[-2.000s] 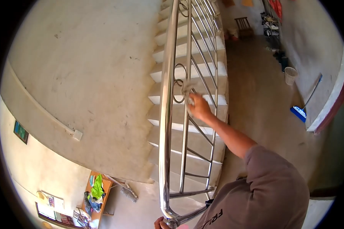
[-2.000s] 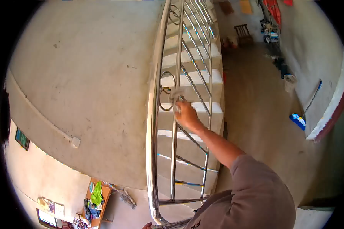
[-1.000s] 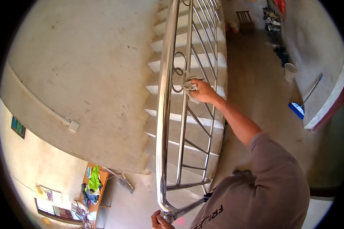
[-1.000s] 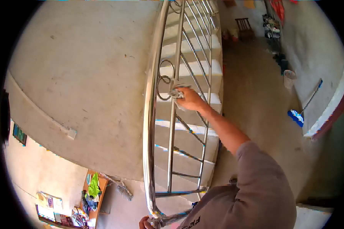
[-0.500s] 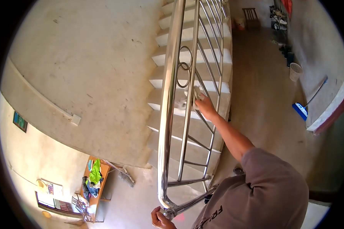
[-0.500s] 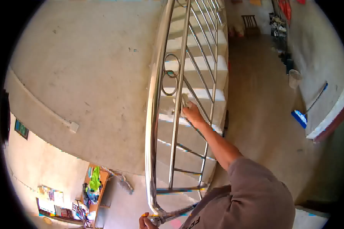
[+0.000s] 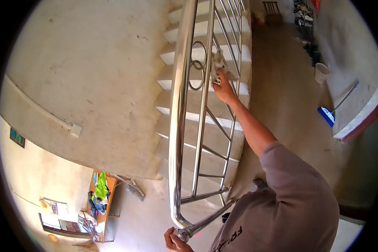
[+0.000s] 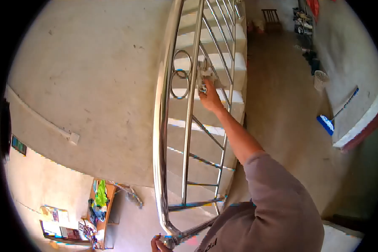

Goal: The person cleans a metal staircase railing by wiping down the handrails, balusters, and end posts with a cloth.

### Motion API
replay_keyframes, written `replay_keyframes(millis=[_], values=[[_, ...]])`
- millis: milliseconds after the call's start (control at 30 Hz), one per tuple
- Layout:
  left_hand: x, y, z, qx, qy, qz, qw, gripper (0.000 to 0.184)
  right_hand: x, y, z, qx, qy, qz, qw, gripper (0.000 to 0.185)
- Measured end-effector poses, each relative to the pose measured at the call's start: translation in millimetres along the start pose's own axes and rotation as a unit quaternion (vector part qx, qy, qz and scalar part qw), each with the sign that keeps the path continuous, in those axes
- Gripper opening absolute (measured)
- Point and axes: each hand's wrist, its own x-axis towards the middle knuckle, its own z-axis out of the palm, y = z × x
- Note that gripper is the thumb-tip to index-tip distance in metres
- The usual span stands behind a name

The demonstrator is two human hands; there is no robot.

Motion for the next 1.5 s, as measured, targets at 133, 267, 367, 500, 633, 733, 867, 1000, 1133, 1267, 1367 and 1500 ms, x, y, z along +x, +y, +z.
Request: replay_keyframes(millis=[133,267,367,500,633,733,867,1000,1133,1267,1367,1500], values=[[3.7,7.2,2.4,0.009,-0.005,-0.002,1.000,0.049,-41.4,52.9,-6.5,-0.182,-0.070,0.072,0.978,0.045],[8.2,-4.0,0.5,-0.013,0.012,0.008,1.000,0.025,-138.8,112.9,-46.8,-0.070,-0.202,0.352,0.911,0.035],[10.0,0.1,-1.8,-0.007,0.005,-0.011,1.000,0.024,-219.9,106.6,-61.0,-0.062,-0.358,0.456,0.812,0.049],[16.2,12.8,-1.4,-0.025,-0.009,-0.006,1.000,0.022,-237.3,34.1,-40.8,0.213,-0.162,0.488,0.831,0.051],[14.0,4.4,-4.6,-0.041,-0.029,-0.004,0.999,0.020,-203.2,-64.2,23.5,0.250,-0.089,0.398,0.878,0.048],[17.2,8.5,-6.9,-0.055,-0.053,0.011,0.997,0.019,-232.5,-121.3,50.5,-0.034,-0.060,0.222,0.973,0.043],[20.8,7.0,-9.4,-0.067,-0.075,0.012,0.995,0.020,-298.7,-99.2,15.6,-0.224,-0.360,0.206,0.882,0.039],[22.1,4.0,-11.2,-0.075,-0.087,0.019,0.993,0.021,-385.3,-113.4,-61.8,-0.022,-0.586,0.441,0.679,0.029],[24.7,-0.4,-13.7,-0.072,-0.104,0.034,0.991,0.019,-454.9,-117.8,-130.1,0.059,-0.532,0.544,0.647,0.029],[21.8,-10.6,-4.0,-0.097,-0.086,0.046,0.991,0.018,-476.5,-140.7,-167.4,-0.135,-0.609,0.453,0.637,0.034],[19.5,-7.3,-6.9,-0.099,-0.080,0.046,0.991,0.020,-498.0,-145.8,-190.0,-0.097,-0.598,0.408,0.683,0.038],[17.6,0.8,-11.0,-0.072,-0.094,0.042,0.992,0.022,-515.6,-200.8,-207.5,-0.028,-0.544,0.448,0.709,0.045]])
